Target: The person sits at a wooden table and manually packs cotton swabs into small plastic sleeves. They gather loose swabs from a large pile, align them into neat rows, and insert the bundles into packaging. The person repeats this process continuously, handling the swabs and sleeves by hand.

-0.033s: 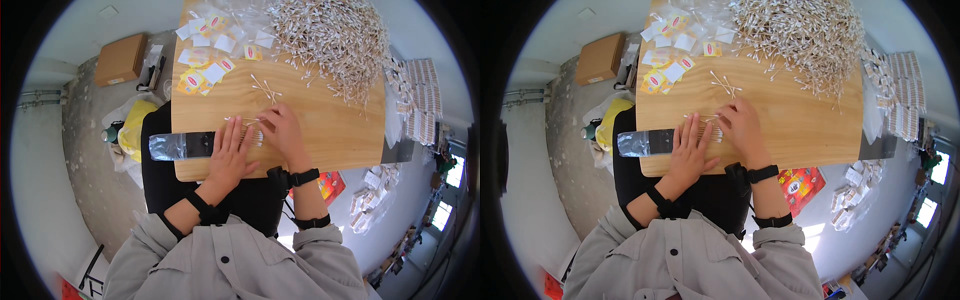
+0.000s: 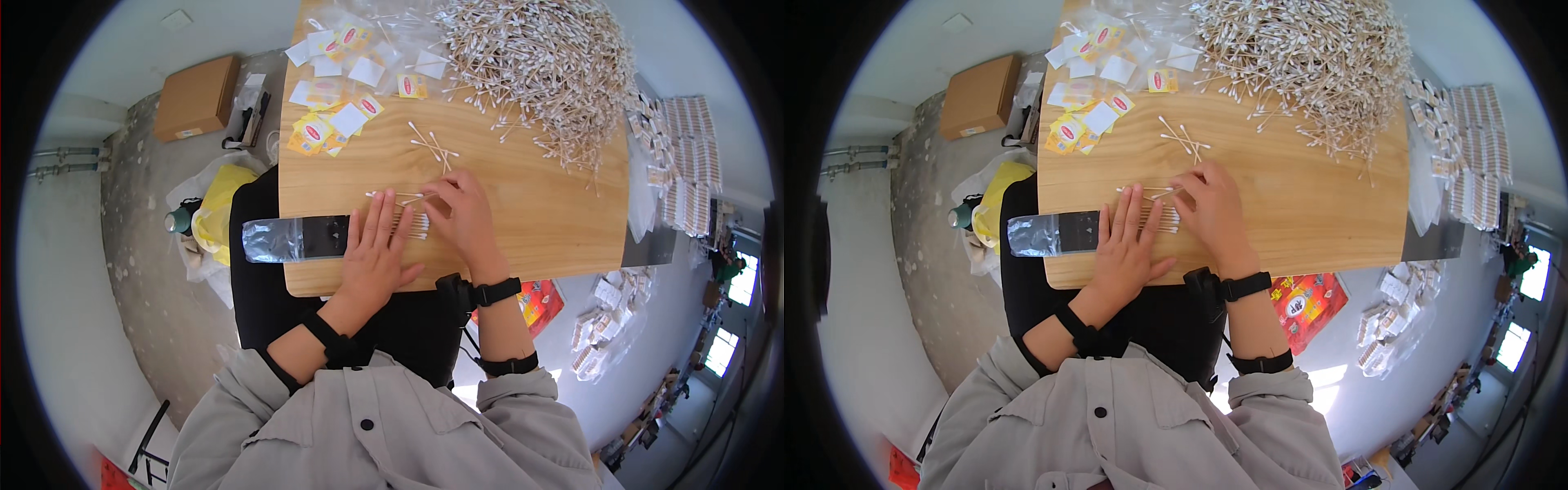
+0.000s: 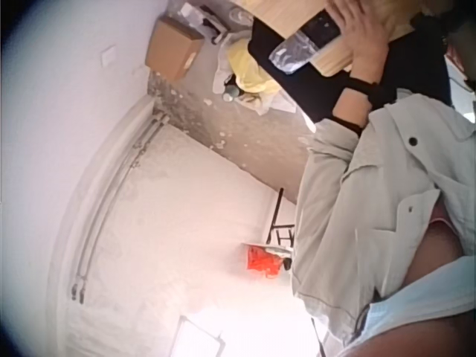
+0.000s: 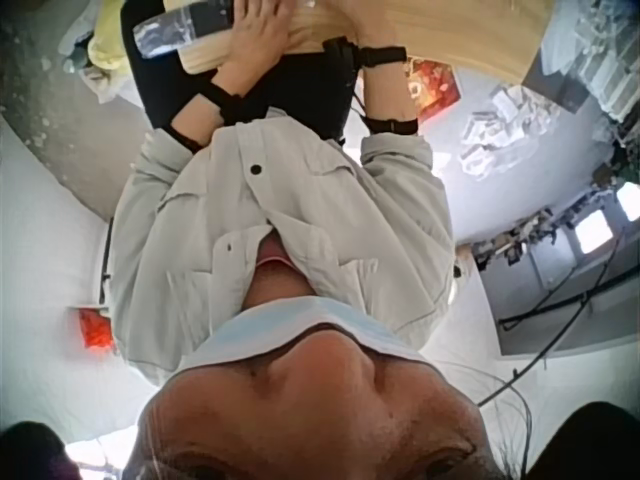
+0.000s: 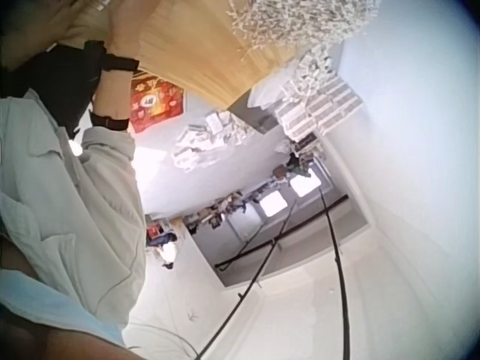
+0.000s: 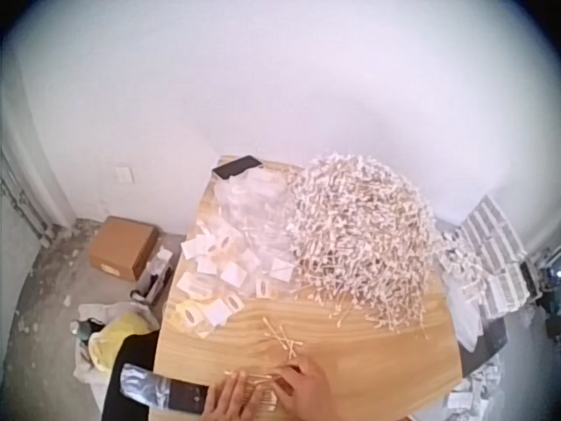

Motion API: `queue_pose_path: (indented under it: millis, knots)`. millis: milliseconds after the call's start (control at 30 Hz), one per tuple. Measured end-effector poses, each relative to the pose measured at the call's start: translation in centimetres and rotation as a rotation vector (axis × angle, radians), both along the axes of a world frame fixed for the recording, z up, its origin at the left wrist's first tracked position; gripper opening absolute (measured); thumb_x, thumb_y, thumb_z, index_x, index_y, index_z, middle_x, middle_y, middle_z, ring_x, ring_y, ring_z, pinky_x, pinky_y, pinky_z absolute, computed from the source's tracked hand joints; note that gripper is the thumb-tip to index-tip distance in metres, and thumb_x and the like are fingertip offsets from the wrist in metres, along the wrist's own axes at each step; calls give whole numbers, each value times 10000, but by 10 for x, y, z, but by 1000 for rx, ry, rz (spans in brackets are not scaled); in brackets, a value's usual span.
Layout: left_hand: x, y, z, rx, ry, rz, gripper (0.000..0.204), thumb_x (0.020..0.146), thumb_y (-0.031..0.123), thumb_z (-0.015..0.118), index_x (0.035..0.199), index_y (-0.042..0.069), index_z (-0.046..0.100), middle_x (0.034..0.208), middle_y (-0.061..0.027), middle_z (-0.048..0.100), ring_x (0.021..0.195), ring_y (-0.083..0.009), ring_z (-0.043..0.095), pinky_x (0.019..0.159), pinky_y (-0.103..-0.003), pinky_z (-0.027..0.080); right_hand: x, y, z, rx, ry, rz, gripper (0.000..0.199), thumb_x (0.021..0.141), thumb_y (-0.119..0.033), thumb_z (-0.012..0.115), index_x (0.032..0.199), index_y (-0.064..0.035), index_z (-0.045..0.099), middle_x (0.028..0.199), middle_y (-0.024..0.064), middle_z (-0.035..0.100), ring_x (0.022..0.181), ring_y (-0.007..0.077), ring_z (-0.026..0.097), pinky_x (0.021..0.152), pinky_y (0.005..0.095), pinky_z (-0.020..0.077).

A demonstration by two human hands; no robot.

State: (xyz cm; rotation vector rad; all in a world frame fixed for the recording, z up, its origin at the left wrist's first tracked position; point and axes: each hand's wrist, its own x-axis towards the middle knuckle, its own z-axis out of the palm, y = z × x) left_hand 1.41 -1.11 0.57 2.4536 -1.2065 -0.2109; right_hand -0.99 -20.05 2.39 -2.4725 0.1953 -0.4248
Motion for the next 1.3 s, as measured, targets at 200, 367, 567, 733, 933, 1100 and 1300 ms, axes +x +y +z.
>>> queue_pose_path:
  millis: [200,367,567,733,933,1100,1300]
  knots:
    - [-1,0,1,27,13,-1,995,730,503,754,1523,92,315,1586,-218,221,1479,-358,208,1172,-566,166,-17,-18,-8,10,24,-94,130,750,-50,738,869,-69,687,900,91,591,832,279,600,728,384,497]
    - [-2,-1,0,3,-6,-2,989,731,478,760,1523,91,314,1574,-216,238,1475,-368,211,1172,-568,181,-10,-28,-9,167,83,-182,101,794,-30,714,882,-63,676,901,78,590,763,243,613,668,347,503]
    - [0,0,-1,-49,25,-8,972,736,457,760,1515,74,322,1548,-222,267,1468,-372,222,1181,-552,195,-10,-43,-14,243,101,-221,106,800,-20,703,895,-54,672,907,82,585,772,227,627,671,323,526]
    - [-3,-2,-5,-43,-19,-93,942,757,439,747,1508,57,327,1529,-235,292,1461,-373,239,1180,-552,198,2,-28,-22,260,72,-134,100,795,-36,710,889,-51,679,914,88,582,786,235,623,681,330,531]
    - [-5,-4,-2,-70,-8,-92,930,767,434,737,1500,31,331,1553,-235,269,1467,-368,237,1175,-557,194,10,-7,-17,308,34,-117,151,787,-97,732,922,-54,678,912,94,563,821,256,610,704,345,520]
    - [-4,-5,1,-47,36,-88,933,776,407,738,1477,-47,322,1569,-212,266,1476,-346,233,1172,-563,191,35,-10,-11,227,55,-255,267,767,-125,760,1012,-81,663,969,87,558,865,267,606,751,361,511]
    - [17,-14,11,-184,13,32,834,768,263,766,1441,-32,370,1523,-206,325,1429,-366,296,1150,-536,246,32,-20,-14,237,187,-163,350,729,-116,796,1051,-89,661,1006,78,570,883,266,609,768,370,517]
